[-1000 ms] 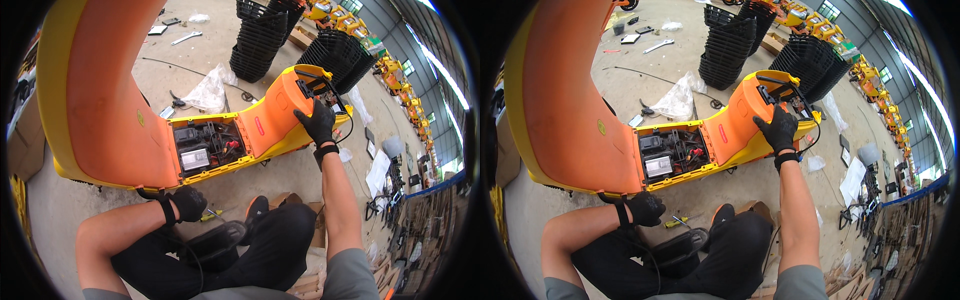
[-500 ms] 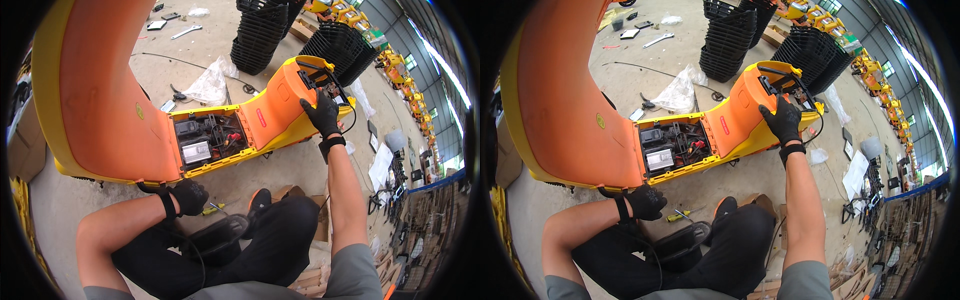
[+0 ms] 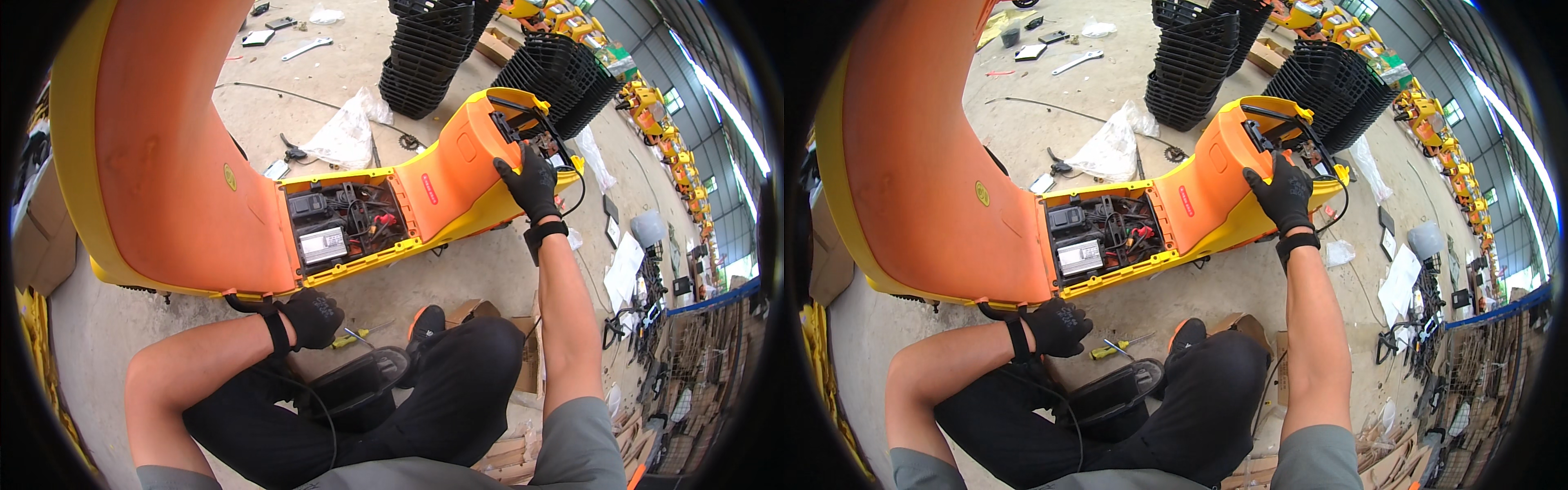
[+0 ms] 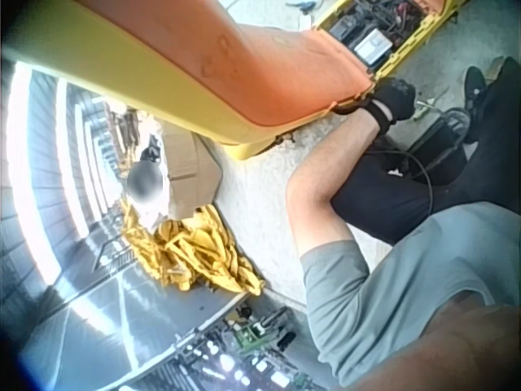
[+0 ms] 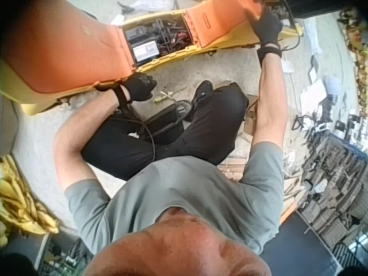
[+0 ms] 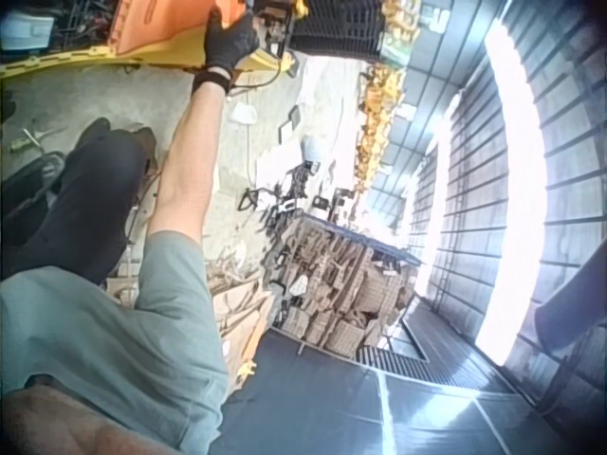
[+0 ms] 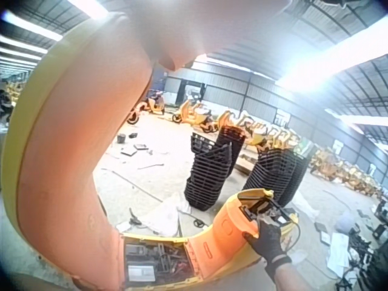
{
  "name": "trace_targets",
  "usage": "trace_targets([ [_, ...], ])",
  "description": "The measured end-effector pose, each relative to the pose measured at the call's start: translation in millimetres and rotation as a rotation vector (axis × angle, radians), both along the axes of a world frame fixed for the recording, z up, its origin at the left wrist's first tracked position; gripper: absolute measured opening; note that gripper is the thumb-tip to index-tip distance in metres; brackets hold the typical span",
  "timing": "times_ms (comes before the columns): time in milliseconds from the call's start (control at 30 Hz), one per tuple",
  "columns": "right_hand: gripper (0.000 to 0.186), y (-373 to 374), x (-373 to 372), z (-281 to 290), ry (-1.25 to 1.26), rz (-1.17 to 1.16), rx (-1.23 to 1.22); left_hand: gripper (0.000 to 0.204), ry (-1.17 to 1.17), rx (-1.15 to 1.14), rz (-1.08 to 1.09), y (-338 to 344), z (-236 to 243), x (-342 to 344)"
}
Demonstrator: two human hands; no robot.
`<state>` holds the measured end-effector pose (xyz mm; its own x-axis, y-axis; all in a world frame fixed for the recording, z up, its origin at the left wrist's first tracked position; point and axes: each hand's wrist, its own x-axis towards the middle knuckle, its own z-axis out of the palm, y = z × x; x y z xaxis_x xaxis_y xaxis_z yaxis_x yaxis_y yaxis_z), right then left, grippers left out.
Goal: The person uses a socket wrench and an electric screwdriver to remove screws and fasteners from the battery compartment and internal frame of an electric scooter.
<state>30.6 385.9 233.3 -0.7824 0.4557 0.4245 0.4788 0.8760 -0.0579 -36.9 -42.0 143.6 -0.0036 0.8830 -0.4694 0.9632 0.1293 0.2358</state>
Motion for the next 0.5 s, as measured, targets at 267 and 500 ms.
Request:
trace_targets([
  [267,0.067,1.4,0.3,-1.0,-0.009,-0.001,-0.025,0.034,0.004,0.002,-0.004,-0.2,-1.3,0.8],
  [500,0.063,-4.8,-0.4,1.1,0.021,0.004,-0.001,0.035,0.017,-0.005,-0.01,-0.6,0.3,-0.3],
])
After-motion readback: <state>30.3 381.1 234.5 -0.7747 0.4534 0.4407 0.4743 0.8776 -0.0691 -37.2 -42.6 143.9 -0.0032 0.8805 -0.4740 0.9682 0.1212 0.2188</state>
